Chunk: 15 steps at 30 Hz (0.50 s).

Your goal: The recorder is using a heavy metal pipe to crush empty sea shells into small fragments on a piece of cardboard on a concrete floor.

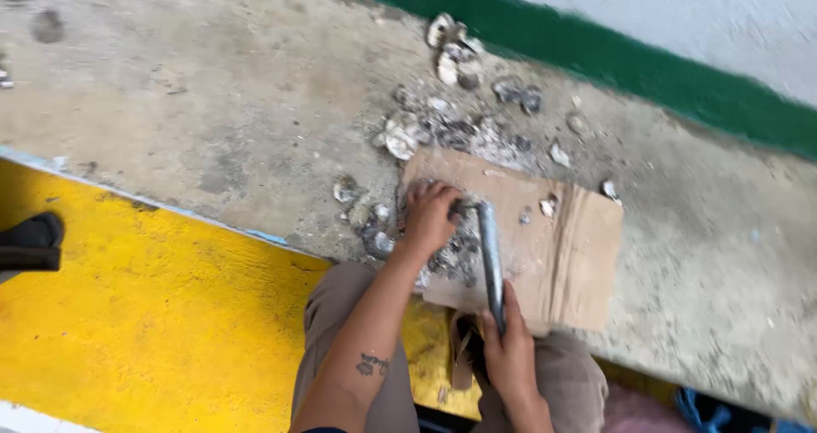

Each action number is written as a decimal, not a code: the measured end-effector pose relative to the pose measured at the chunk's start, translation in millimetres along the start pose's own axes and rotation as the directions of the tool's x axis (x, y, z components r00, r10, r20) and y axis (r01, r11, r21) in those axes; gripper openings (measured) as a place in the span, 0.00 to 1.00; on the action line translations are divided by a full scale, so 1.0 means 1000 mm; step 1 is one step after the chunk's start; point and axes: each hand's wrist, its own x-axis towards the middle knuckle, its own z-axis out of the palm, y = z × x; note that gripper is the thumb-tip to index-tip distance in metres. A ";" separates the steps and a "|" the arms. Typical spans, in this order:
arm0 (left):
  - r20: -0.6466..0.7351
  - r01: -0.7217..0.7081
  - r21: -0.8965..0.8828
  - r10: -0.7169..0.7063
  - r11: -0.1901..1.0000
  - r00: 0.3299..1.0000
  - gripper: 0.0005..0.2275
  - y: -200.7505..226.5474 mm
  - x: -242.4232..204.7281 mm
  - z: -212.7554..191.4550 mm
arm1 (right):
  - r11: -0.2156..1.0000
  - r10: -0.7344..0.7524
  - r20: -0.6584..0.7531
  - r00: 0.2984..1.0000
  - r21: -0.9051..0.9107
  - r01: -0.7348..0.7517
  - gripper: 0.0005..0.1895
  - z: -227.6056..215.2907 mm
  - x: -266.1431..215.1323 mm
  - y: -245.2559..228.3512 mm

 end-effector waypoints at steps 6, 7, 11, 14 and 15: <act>-0.179 -0.074 -0.074 0.060 0.995 0.982 0.18 0.005 -0.003 0.001 | 0.970 0.173 -0.044 0.984 0.180 -0.162 0.35 0.005 -0.013 0.008; -0.181 -0.081 -0.072 0.067 0.994 0.981 0.18 0.000 -0.002 0.006 | 0.970 0.170 -0.051 0.984 0.183 -0.159 0.35 0.008 -0.013 0.012; -0.255 -0.084 -0.163 0.040 0.983 0.966 0.17 -0.018 -0.005 0.026 | 0.897 0.291 -0.010 0.957 0.350 -0.269 0.36 0.012 -0.015 0.016; -0.222 -0.107 -0.157 0.070 0.982 0.973 0.15 -0.013 -0.008 0.022 | 0.875 0.293 -0.004 0.956 0.405 -0.266 0.36 0.014 -0.016 0.017; -0.190 -0.112 -0.169 0.079 0.979 0.978 0.14 -0.008 -0.008 0.017 | 0.875 0.277 -0.013 0.961 0.416 -0.247 0.36 0.015 -0.015 0.019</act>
